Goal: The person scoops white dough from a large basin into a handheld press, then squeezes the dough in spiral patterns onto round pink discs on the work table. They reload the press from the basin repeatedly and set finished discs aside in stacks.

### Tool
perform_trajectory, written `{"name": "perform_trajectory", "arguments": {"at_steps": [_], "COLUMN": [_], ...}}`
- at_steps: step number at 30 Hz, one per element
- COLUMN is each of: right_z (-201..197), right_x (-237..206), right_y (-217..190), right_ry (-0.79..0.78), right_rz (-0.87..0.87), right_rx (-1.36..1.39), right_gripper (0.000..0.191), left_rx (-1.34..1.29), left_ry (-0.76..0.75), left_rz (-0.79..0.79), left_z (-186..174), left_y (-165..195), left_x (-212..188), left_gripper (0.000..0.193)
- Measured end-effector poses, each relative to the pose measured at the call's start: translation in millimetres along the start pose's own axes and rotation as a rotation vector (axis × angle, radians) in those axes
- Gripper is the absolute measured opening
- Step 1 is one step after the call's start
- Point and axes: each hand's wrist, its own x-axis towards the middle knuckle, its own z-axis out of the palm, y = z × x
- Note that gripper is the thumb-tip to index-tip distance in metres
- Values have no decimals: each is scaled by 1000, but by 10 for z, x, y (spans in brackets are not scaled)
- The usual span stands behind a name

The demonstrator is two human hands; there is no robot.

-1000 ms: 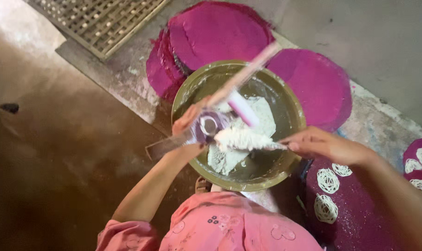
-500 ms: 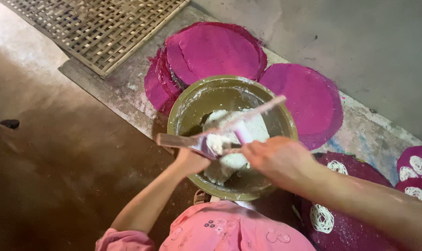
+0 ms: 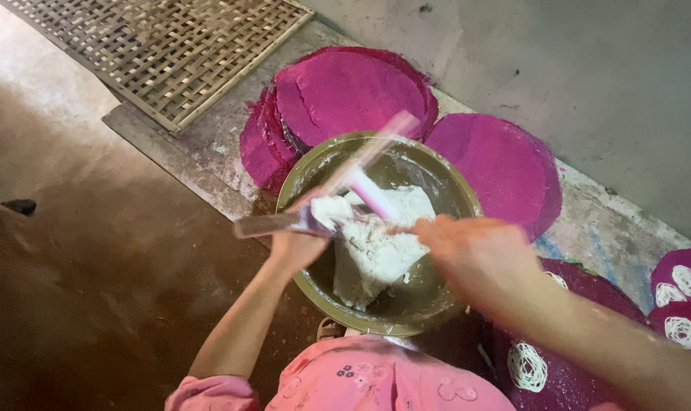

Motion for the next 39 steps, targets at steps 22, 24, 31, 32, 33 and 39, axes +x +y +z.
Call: {"name": "perform_trajectory", "arguments": {"at_steps": [22,24,31,32,33,39], "right_z": [1614,1764,1971,1898,1802,942], "right_x": [3,-83,155,180,188,-137], "right_y": [-132,-108,111,122,117,40], "right_ry": [94,303,99,202,312,784], "right_rz": [456,99,164,134,101,-18], "right_rx": [1047,1005,931,1281,1630,2135], "right_gripper": [45,45,58,71,86,96], "left_rx": [429,349,-831,-957,-1074,-1266], "left_ry": [221,223,179,18,-149,-711], "left_rz": [-225,-309,-289,-484,-684,-306], "left_z": [-151,-229,-35,99,245,631], "left_y": [297,93,-287,-194,-73,589], "left_x": [431,558,373,262,82,-597], "left_gripper": [118,112,29,28,27,50]}}
